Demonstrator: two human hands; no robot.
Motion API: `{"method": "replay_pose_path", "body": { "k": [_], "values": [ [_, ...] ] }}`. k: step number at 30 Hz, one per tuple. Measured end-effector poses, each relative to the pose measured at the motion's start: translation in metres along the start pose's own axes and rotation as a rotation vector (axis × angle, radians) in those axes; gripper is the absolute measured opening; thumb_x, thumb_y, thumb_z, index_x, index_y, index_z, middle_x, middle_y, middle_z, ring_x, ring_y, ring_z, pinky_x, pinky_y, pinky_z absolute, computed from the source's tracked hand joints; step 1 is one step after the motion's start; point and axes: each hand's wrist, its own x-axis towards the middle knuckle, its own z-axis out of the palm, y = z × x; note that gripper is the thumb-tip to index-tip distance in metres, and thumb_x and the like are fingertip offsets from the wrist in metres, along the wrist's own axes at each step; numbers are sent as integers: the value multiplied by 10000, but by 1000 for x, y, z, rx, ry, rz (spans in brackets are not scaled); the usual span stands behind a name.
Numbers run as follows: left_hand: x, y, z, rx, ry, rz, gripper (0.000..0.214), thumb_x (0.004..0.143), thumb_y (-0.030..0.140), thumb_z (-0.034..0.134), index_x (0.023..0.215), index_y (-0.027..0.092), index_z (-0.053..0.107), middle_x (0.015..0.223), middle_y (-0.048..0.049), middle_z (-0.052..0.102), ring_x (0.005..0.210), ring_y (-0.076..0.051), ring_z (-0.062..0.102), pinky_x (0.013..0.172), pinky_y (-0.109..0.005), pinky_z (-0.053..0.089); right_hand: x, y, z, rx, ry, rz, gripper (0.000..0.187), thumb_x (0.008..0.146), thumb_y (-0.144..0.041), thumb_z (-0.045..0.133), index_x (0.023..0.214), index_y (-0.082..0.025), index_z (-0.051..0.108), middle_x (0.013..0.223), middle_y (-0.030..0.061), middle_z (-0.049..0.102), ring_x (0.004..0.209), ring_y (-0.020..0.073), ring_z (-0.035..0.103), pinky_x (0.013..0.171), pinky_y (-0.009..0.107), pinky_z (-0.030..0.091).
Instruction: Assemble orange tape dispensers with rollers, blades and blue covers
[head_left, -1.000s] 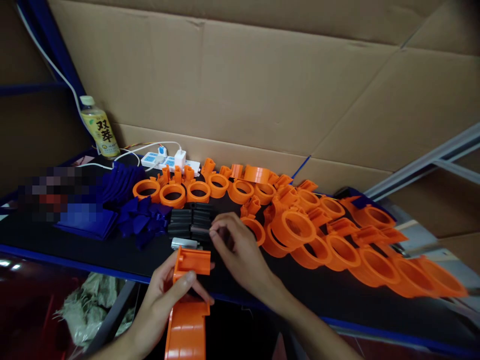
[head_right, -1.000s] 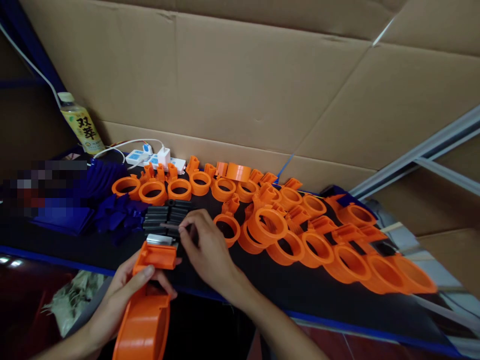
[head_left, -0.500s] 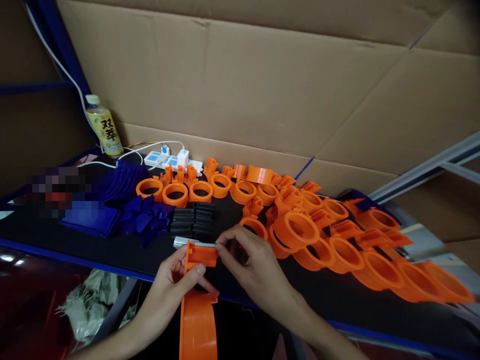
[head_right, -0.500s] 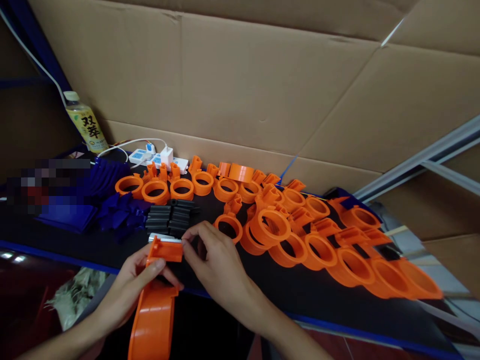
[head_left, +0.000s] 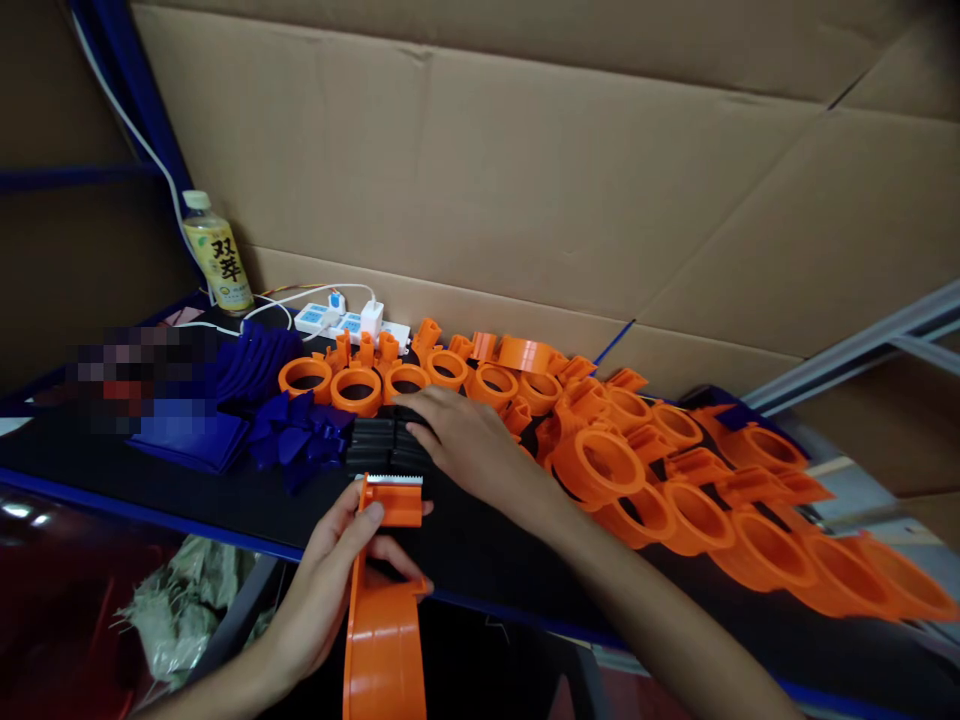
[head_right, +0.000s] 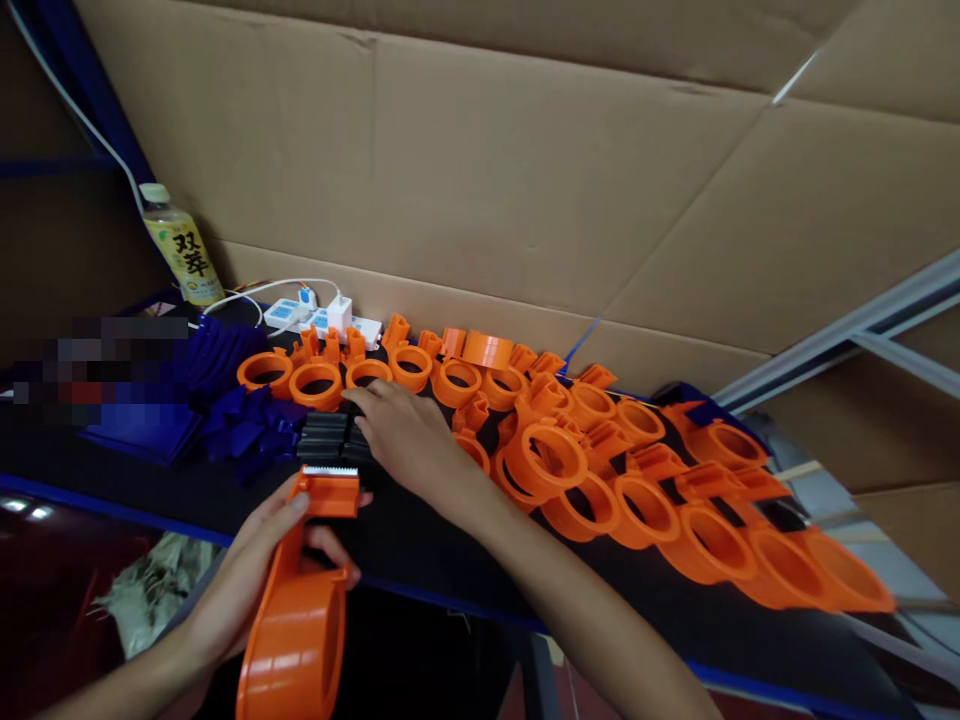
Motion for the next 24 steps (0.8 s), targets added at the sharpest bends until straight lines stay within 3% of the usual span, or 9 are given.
{"method": "replay_pose_path", "body": {
  "k": [8,15,20,24],
  "values": [
    [-3,2,1,-2,-18,-1,372,979,449,575,1237,188,511,1088,-152,771,626,-214,748,567,-285,564,26,17,26,-81,-78,-94,309,998,-147,510,1252,-206,676,1201,94,664,1091,217,639,844,331,491],
    [-3,1,-2,-11,-31,-2,374,976,462,575,1218,184,516,1135,-175,763,631,-219,753,548,-276,548,29,17,30,-76,-25,-112,222,987,-178,549,1149,-180,701,1137,91,675,1028,197,629,826,310,464],
    [-3,1,-1,-39,-13,10,360,981,451,572,1221,188,516,1171,-180,753,631,-216,752,568,-301,571,24,18,20,-69,113,-85,221,973,-232,564,1126,-163,708,1085,97,700,994,206,629,818,313,470],
    [-2,1,0,-86,1,59,312,1004,423,543,1217,198,504,1282,-185,706,786,-257,778,699,-384,615,5,17,0,276,282,39,215,948,-252,592,1104,-199,731,786,5,648,687,128,572,678,257,460]
  ]
}}
